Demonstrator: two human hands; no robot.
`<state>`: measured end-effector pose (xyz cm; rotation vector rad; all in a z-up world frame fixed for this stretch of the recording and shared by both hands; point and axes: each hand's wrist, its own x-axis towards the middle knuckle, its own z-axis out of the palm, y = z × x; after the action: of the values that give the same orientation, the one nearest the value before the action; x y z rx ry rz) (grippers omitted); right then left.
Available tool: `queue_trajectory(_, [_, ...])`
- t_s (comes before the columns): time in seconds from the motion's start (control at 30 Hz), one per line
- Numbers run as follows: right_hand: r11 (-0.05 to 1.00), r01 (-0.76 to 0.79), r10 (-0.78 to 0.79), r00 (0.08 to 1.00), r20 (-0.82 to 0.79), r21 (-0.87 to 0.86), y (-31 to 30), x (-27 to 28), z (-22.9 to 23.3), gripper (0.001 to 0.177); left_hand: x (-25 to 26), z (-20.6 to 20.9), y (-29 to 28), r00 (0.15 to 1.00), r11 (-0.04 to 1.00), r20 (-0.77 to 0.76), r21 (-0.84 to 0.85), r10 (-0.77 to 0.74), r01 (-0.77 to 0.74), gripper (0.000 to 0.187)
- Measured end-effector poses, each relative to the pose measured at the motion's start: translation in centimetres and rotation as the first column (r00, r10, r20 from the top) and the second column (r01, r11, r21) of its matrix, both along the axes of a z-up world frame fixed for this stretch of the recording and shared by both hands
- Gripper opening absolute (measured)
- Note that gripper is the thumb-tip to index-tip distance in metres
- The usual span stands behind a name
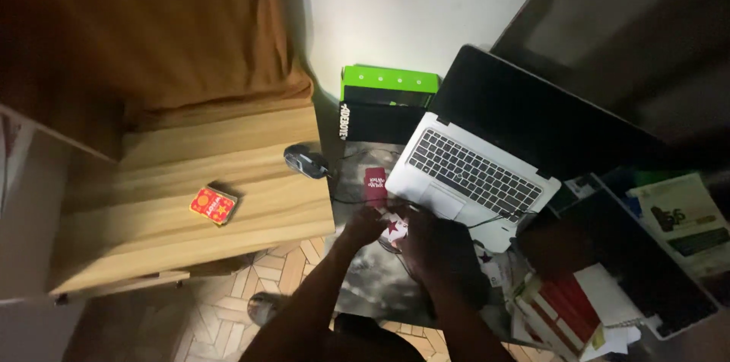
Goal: Organizing various items on a desk, including playing cards, electronics boxes, and a remote.
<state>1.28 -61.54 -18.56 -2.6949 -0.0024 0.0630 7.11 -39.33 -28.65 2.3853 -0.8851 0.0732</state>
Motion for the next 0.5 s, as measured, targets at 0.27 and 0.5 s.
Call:
queue_trajectory(0.27, [0.835,0.368,-0.214,0.902,-0.376,0.408,-0.7,-0.8,7.5,0.023,-2.1,10.3,-2.0,0.805,0.893,-0.44,-0.017,0.398,-0.45,0.051])
queue_trajectory(0.5, [0.307,0.534,0.003,0.827,-0.562,0.788,-2.0,-2.2,12.0,0.024,-2.7,9.5,-5.1,0.999,0.998,0.02,0.046,0.044,-0.044,0.063])
